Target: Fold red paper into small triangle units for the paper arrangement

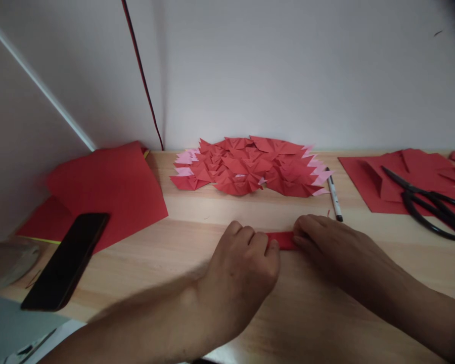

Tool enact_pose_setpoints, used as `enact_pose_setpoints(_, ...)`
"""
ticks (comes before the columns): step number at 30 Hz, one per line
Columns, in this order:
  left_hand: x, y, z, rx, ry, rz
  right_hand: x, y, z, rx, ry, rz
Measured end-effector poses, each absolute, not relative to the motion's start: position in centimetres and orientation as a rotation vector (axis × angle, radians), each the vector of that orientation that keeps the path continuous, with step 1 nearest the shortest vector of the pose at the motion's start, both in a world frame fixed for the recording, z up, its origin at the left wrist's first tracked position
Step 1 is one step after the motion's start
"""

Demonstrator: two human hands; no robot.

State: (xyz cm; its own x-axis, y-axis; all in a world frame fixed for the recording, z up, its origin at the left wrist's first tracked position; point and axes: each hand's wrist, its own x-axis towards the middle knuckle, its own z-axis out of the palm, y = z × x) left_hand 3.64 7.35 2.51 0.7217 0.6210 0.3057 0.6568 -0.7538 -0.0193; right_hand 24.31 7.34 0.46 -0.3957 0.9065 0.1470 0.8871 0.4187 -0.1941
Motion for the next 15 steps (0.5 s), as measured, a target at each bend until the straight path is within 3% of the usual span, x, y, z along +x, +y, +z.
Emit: enact_pose_setpoints(15,4.2,6.1,2.5,-2.73,-0.964,-0.292,23.4,6.9,0.7,-1.571,-2.474,-0.024)
